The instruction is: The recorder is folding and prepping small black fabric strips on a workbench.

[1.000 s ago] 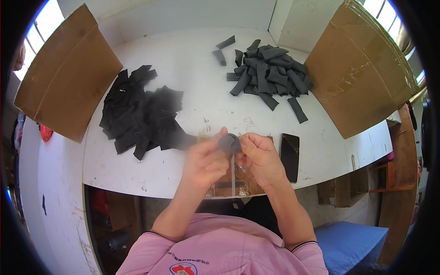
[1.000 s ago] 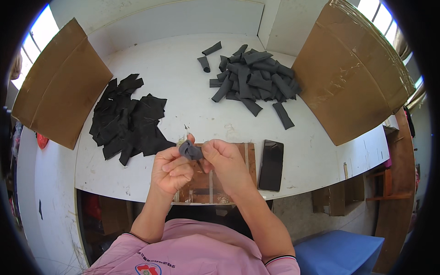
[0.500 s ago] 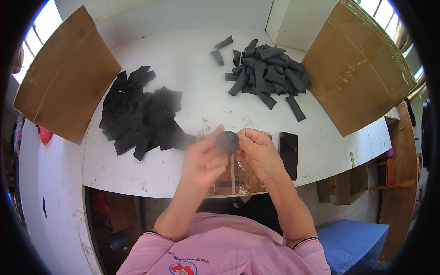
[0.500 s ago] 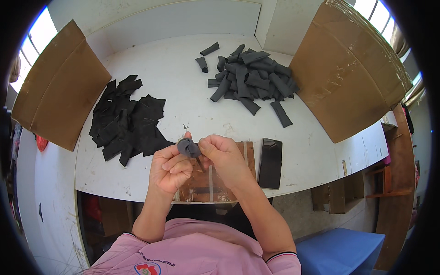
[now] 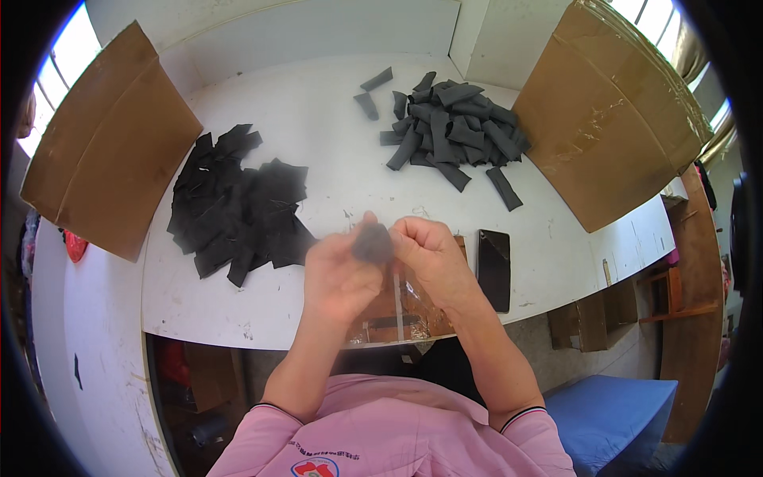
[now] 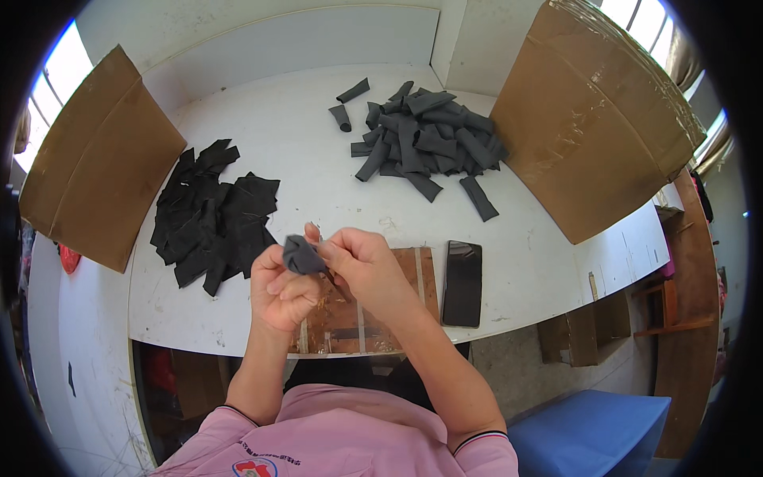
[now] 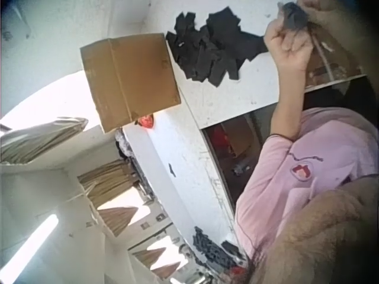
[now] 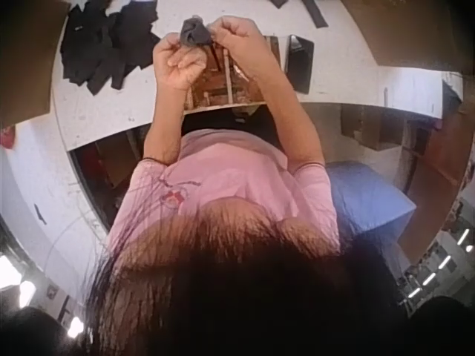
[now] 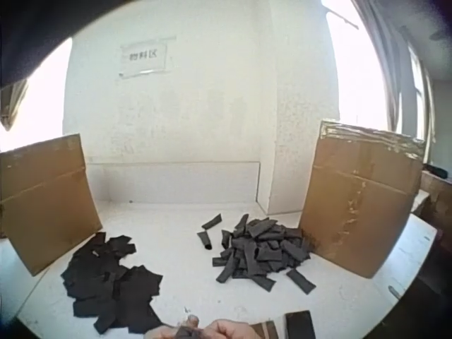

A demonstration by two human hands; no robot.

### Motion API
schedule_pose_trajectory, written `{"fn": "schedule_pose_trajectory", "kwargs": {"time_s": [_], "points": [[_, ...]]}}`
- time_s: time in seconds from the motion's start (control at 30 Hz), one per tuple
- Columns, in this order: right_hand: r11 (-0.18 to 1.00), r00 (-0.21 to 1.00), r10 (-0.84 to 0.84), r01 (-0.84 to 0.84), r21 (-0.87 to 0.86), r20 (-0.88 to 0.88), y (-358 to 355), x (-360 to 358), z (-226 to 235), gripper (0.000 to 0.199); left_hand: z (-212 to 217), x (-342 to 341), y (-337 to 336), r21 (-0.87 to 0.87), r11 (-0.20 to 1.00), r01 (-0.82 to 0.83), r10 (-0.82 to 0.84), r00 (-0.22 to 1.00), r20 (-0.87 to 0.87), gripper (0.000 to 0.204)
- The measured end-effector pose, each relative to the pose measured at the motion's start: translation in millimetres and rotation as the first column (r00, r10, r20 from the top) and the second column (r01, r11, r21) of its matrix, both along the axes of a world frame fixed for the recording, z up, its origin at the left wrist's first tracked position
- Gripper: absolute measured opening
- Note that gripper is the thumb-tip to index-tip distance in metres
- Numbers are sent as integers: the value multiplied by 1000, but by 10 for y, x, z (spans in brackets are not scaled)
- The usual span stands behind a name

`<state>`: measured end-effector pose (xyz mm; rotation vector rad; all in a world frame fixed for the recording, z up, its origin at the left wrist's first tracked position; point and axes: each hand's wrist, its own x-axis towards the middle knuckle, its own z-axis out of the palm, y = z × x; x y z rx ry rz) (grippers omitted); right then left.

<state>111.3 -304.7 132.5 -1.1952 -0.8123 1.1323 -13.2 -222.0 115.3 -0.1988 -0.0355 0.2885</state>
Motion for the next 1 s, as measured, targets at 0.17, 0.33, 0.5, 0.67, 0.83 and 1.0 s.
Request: {"fn": "schedule_pose_trajectory", "kwargs": {"time_s": [0.17,0.33,0.5,0.67,0.83,1.0], "points": [[999,992,-32,34,15,-124,-16,-7,-111,19,-212,8,-48,156,984,-89,122,968,-218,25],[996,992,-84,84,-3,-94,-91,33,-180,19,85,-6,-214,883,469,21,590,736,-331,31],[996,986,-93,89,33,141,-171,93,-61,19,242,-90,-155,932,-352,90,713,671,204,19],[940,630,-255,-18,342,734,-311,1,223,22,219,-57,-142,925,-367,104,746,626,226,11],[957,128,-275,-55,283,953,-239,-3,326,20,199,-11,-230,966,-258,9,840,496,220,9],[969,303,-228,-25,247,925,-217,-4,-169,21,-76,-43,-207,927,-264,267,861,498,103,6]]}}
